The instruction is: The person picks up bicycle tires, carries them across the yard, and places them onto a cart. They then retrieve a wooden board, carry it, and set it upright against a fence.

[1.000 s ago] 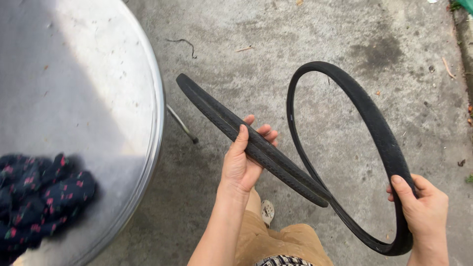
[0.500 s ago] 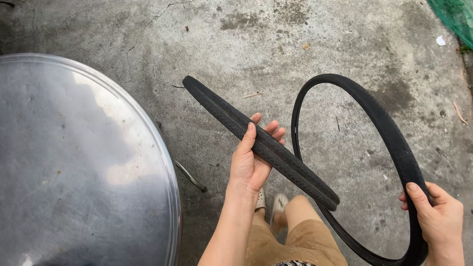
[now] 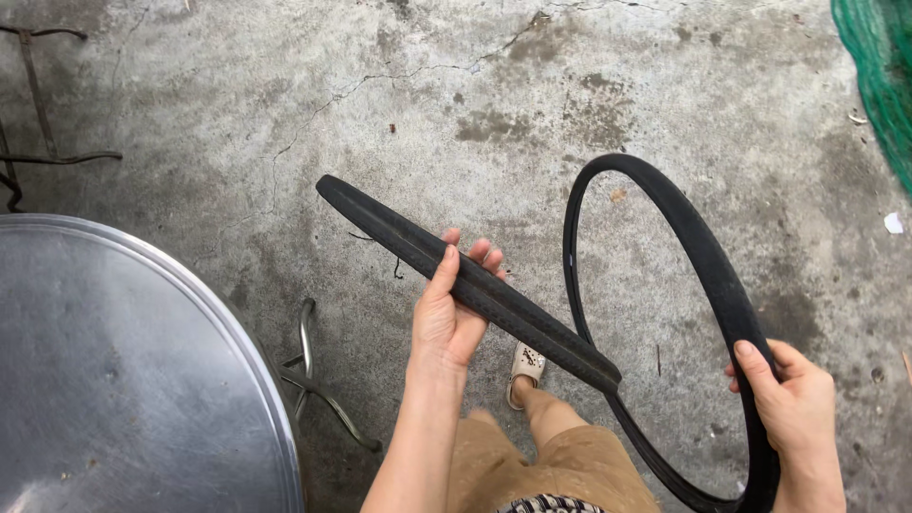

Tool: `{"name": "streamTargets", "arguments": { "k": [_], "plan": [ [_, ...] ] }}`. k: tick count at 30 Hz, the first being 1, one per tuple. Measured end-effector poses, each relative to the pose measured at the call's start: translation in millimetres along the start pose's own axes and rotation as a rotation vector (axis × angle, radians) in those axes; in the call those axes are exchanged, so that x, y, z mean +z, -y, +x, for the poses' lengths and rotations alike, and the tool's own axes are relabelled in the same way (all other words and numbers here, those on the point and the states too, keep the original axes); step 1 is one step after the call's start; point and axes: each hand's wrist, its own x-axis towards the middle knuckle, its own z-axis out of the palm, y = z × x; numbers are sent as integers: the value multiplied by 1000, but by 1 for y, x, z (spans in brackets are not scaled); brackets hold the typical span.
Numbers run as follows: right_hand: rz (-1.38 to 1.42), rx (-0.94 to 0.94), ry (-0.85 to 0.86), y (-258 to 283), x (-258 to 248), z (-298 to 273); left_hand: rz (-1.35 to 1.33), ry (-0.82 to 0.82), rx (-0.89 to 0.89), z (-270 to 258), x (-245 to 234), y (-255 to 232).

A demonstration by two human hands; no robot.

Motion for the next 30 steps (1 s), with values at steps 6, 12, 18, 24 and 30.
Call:
{"name": "streamTargets", "arguments": {
  "k": [6, 12, 18, 24, 30],
  "plan": [
    [-73, -38, 67, 78, 43, 104, -54, -39, 97, 76, 39, -33],
    [-126, -65, 103, 145, 96, 201, -121, -105, 114, 179, 75, -61],
    [-219, -101, 94, 202, 148, 317, -184, -126, 98, 307, 134, -104],
    [-191, -119, 99, 258, 194, 414, -157, -122, 108, 410, 198, -155],
    [-118, -96, 123, 302, 248, 503, -140, -85, 99, 494, 241, -188]
  ]
}}
